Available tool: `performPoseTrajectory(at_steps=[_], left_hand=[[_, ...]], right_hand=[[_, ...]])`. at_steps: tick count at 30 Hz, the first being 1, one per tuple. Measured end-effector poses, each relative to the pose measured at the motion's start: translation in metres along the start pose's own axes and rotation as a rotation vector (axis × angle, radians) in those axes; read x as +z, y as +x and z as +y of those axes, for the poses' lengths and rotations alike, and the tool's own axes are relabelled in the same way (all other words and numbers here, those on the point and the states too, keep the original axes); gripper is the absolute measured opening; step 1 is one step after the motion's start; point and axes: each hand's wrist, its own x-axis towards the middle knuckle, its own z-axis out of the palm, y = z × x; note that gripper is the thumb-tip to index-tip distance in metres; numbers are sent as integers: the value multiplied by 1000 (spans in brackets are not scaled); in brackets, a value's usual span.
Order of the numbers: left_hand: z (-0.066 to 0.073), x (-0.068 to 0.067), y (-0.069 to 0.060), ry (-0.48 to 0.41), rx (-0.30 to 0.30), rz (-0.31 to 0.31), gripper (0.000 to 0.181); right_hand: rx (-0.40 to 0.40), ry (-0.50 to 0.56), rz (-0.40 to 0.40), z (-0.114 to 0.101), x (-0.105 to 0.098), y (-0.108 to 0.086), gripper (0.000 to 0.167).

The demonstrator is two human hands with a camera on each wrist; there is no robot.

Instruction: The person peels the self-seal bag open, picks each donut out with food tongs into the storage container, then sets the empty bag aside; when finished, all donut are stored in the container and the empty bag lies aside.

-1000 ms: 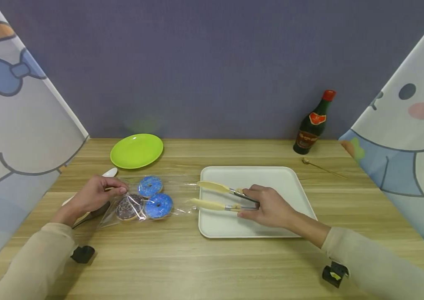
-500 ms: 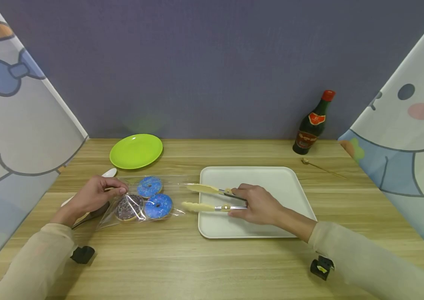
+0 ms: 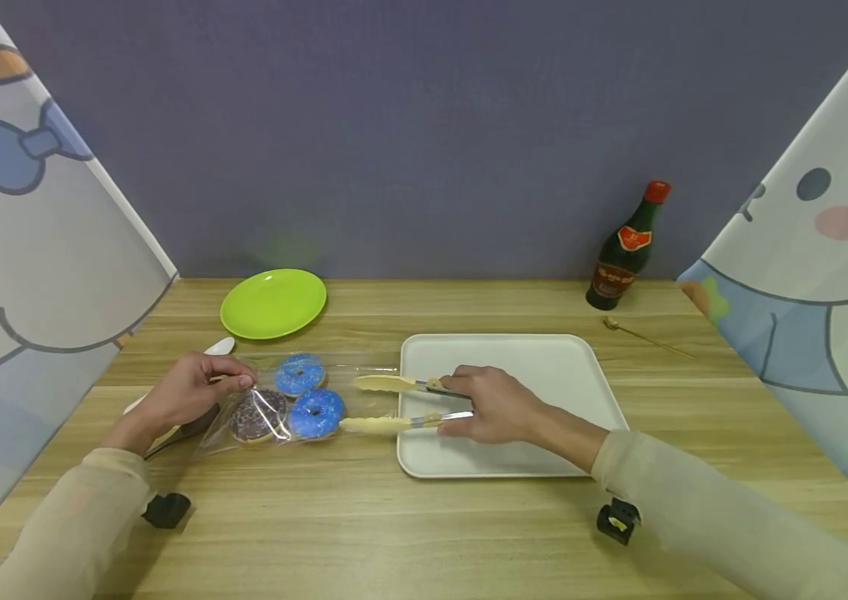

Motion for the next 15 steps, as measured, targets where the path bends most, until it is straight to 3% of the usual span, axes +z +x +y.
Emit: performPoseTrajectory(at_steps=[15], left_hand=[[0,3,-1,23,11,26,7]], right_hand=[[-81,30,-56,3,5,11,61]])
